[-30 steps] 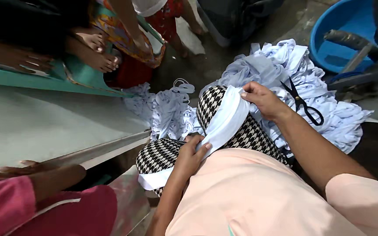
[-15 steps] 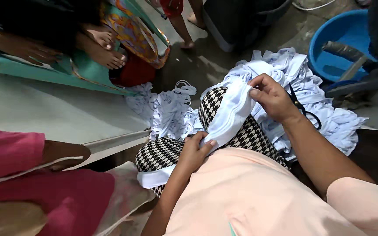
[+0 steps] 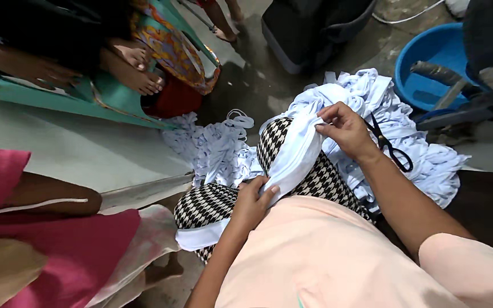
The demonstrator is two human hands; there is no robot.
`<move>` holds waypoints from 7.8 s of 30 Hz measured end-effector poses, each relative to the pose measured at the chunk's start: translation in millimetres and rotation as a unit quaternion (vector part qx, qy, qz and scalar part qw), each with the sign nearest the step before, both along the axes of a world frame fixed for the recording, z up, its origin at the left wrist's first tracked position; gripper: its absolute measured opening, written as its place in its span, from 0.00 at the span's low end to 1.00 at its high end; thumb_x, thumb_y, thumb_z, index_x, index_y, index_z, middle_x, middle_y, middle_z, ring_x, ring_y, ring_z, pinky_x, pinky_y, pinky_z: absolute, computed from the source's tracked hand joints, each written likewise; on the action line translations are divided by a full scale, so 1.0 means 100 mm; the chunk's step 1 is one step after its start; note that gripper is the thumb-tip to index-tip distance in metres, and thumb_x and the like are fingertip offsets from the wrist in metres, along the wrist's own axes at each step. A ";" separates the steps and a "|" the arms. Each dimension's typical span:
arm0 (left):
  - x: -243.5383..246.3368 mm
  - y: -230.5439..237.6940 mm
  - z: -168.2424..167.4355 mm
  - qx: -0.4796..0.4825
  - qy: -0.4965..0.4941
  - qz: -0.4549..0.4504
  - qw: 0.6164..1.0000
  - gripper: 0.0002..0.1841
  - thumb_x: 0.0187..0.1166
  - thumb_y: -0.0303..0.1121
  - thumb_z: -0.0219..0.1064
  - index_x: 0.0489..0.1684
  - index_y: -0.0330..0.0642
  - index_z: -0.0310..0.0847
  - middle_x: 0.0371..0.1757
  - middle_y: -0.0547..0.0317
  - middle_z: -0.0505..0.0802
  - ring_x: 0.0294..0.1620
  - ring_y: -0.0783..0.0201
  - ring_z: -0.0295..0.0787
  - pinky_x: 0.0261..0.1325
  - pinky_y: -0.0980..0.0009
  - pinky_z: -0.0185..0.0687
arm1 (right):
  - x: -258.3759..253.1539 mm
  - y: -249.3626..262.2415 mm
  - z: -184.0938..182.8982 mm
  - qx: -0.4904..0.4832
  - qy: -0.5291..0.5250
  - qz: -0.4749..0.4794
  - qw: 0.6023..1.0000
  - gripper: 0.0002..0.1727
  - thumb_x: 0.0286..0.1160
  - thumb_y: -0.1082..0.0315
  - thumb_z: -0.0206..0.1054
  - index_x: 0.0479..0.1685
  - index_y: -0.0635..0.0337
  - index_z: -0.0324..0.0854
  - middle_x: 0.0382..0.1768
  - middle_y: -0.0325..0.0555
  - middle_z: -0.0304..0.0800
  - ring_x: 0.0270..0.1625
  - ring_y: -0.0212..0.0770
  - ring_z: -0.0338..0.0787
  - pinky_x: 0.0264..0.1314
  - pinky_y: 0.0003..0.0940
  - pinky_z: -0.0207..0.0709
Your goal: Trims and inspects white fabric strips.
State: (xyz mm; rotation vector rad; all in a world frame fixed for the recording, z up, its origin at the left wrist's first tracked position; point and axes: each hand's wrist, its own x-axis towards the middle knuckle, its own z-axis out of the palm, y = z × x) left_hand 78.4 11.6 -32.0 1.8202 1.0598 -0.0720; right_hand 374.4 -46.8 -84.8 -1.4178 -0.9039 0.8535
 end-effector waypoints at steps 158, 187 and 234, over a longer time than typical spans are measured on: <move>0.08 -0.03 -0.23 -0.168 -0.242 0.164 0.941 0.10 0.86 0.33 0.63 0.48 0.33 0.83 0.33 0.57 0.88 0.31 0.70 0.82 0.39 0.70 0.80 | -0.80 -0.87 0.84 -0.393 -0.031 0.358 0.846 0.18 0.85 0.50 0.61 0.45 0.58 0.79 0.23 0.32 0.78 0.24 0.25 0.77 0.30 0.22 0.72; 0.03 -0.02 -0.17 -0.239 -0.267 0.184 0.916 0.08 0.86 0.31 0.61 0.48 0.35 0.82 0.32 0.60 0.88 0.29 0.73 0.83 0.36 0.75 0.82 | -0.83 -0.71 0.79 -0.395 -0.015 0.337 0.855 0.19 0.84 0.52 0.65 0.40 0.62 0.79 0.19 0.39 0.76 0.20 0.30 0.76 0.25 0.25 0.73; -0.16 -0.09 0.36 0.004 -0.276 0.074 0.958 0.23 0.68 0.22 0.75 0.63 0.41 0.75 0.38 0.63 0.92 0.34 0.71 0.89 0.41 0.73 0.89 | -0.44 -0.30 0.94 0.006 -0.272 0.214 0.938 0.22 0.78 0.51 0.67 0.49 0.64 0.88 0.46 0.54 0.90 0.50 0.51 0.89 0.55 0.55 0.83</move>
